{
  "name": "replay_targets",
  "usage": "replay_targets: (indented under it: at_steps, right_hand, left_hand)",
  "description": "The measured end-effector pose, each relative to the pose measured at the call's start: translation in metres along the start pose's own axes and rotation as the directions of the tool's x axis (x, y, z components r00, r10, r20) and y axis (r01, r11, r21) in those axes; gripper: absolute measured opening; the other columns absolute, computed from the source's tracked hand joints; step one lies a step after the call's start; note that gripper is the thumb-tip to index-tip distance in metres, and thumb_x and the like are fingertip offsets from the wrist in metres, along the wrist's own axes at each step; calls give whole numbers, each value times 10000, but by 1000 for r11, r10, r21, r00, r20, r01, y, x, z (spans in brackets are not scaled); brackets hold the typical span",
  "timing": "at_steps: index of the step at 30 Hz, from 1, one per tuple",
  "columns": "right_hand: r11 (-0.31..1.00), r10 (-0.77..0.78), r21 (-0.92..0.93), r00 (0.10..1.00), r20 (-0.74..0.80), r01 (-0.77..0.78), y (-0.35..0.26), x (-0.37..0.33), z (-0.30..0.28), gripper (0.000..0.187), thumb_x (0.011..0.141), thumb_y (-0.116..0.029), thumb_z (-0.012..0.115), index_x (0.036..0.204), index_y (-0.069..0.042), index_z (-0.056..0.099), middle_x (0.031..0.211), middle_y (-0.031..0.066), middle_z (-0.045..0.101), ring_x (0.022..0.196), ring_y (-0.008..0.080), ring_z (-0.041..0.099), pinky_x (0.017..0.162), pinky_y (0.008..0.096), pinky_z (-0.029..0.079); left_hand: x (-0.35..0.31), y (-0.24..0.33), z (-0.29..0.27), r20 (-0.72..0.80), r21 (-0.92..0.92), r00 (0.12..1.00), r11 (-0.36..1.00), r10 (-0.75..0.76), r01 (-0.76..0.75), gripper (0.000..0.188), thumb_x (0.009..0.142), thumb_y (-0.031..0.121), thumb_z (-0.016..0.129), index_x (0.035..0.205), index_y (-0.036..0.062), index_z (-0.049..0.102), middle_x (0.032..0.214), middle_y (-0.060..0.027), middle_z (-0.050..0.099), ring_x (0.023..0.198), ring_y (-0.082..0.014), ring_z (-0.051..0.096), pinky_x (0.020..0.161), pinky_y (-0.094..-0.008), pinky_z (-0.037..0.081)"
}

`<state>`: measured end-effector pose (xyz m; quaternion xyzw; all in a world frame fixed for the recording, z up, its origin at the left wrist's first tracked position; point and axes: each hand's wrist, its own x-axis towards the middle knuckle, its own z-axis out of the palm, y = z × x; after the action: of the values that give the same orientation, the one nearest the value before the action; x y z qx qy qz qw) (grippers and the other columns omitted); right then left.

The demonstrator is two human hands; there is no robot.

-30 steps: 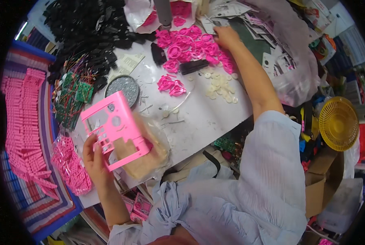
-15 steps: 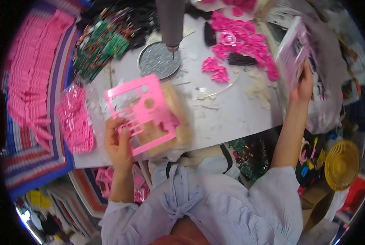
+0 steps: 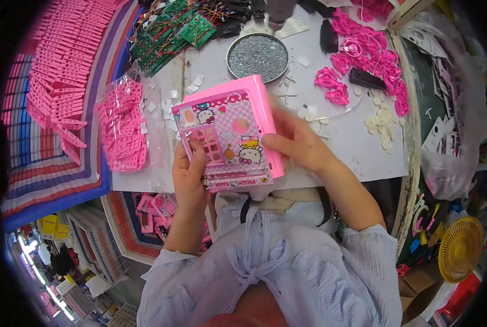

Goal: The recorder is assembling an electronic toy piano, inserting a circuit board, connecting wires, and using an electric screwdriver to secure components.

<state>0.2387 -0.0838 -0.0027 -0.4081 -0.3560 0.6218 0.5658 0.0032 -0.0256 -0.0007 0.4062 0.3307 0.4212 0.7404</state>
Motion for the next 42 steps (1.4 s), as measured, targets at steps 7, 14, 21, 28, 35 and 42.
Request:
replay_targets:
  at_steps: [7,14,21,28,35,42]
  right_hand:
    - [979,-205,-4,974,-96,206,11,-1,46,416,1061,-229,508,1394,18,476,1257,69,603,1137,114,554,980,288,459]
    - [982,-186,-9,969,-164,187,14,-7,55,402,1088,-286,429,1347,12,501,1188,66,606,1086,105,541,941,276,451]
    - [971,-229,-103,966,-120,218,14,-9,56,418,1075,-321,457,1326,8,516,1119,71,607,1036,123,547,892,283,454]
    - [916,-278,-308,960,-24,258,10,-10,50,459,1058,-339,491,1357,10,499,1097,97,614,993,149,574,869,304,476]
    - [915,-256,-324,967,-6,240,8,-11,47,458,1052,-327,511,1356,15,500,1021,90,615,876,145,592,774,299,498]
    - [874,-284,-403,958,26,270,6,-10,43,441,1040,-342,519,1298,17,518,976,119,620,765,182,610,685,331,502]
  left_hand:
    - [10,-5,9,-27,462,896,801,443,-381,593,960,21,580,1488,-66,323,1388,-127,403,1190,-183,521,985,-316,463]
    - [7,-3,4,-3,553,952,793,307,-254,809,897,-1,636,1563,-33,179,1359,-152,461,1166,-208,565,960,-321,499]
    - [5,12,22,-114,302,986,950,118,-79,953,819,-83,631,1596,6,88,1385,-164,495,1184,-233,588,944,-334,521]
    - [7,5,10,-104,444,993,896,59,-7,1020,783,-71,659,1607,35,69,1204,-73,550,910,-82,544,781,-214,476]
    - [8,-3,7,-73,424,990,902,121,-79,1021,775,-2,707,1604,29,112,1083,-18,537,788,-41,444,700,-163,392]
    - [5,-10,2,-76,395,989,915,125,-85,1027,776,16,717,1601,16,106,1122,-27,533,822,-49,466,718,-173,405]
